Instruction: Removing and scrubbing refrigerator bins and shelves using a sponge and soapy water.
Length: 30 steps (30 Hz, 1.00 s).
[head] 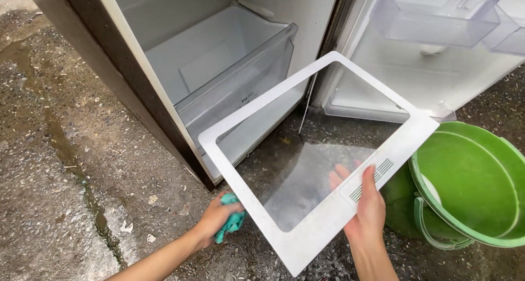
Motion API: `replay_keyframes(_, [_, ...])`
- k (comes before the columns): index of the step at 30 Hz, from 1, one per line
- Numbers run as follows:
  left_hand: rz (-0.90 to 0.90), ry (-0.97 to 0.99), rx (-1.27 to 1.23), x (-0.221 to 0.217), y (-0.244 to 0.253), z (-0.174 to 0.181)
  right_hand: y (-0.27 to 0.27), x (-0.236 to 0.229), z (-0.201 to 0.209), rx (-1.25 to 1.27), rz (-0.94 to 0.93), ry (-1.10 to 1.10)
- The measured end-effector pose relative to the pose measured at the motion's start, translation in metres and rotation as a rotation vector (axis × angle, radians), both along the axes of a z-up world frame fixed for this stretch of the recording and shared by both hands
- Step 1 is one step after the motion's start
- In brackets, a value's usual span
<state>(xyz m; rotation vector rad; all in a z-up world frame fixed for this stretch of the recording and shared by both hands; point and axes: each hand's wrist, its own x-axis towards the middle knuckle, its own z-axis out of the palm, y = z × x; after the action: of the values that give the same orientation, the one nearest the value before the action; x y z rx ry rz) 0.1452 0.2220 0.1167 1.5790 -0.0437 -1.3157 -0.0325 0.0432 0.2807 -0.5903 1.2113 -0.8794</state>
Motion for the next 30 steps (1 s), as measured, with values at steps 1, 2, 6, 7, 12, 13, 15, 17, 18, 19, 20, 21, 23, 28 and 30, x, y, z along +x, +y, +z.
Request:
replay_keyframes(1, [0.062,-0.035,0.019,0.014,0.020,0.002,0.008,-0.011,-0.003,0.016,-0.025,0.016])
replay_keyframes(2, [0.049,-0.024,0.031,0.013,0.031,-0.006,0.012,-0.020,-0.014,0.028,-0.037,0.028])
replay_keyframes(6, [0.420,-0.287,0.111,0.003,0.053,-0.011,0.017,-0.053,-0.088,0.032,-0.050,0.056])
replay_keyframes(7, [0.410,-0.387,0.138,-0.002,0.054,-0.005,0.017,-0.063,-0.115,-0.031,-0.046,0.035])
replay_keyframes(12, [0.129,-0.565,0.157,-0.015,0.038,-0.032,0.034,-0.066,-0.176,-0.072,-0.022,0.082])
replay_keyframes(13, [0.057,-0.594,0.186,-0.018,0.031,-0.034,0.035,-0.067,-0.187,-0.082,-0.006,0.084])
replay_keyframes(15, [0.046,-0.598,0.144,-0.017,0.025,-0.051,0.032,-0.070,-0.213,-0.036,0.000,0.085])
replay_keyframes(17, [0.033,-0.600,0.101,-0.017,0.019,-0.060,0.028,-0.068,-0.230,0.010,0.002,0.089])
replay_keyframes(18, [0.001,-0.637,0.133,-0.017,0.017,-0.059,0.026,-0.065,-0.234,0.039,0.018,0.081])
replay_keyframes(19, [-0.032,-0.674,0.166,-0.017,0.015,-0.058,0.023,-0.062,-0.238,0.069,0.033,0.073])
replay_keyframes(20, [-0.034,-0.672,0.174,-0.016,0.016,-0.066,0.018,-0.063,-0.248,0.077,0.034,0.075])
replay_keyframes(21, [-0.074,-0.728,0.161,-0.015,0.017,-0.074,0.013,-0.065,-0.258,0.077,0.046,0.096])
replay_keyframes(23, [-0.118,-0.776,0.159,-0.020,0.017,-0.069,0.008,-0.074,-0.286,0.089,0.061,0.123])
replay_keyframes(28, [-0.193,-0.750,0.182,-0.022,0.009,-0.068,0.003,-0.081,-0.287,-0.156,0.221,0.745])
replay_keyframes(30, [-0.240,-0.793,0.154,-0.020,0.017,-0.100,0.003,-0.084,-0.275,-0.116,0.265,0.783])
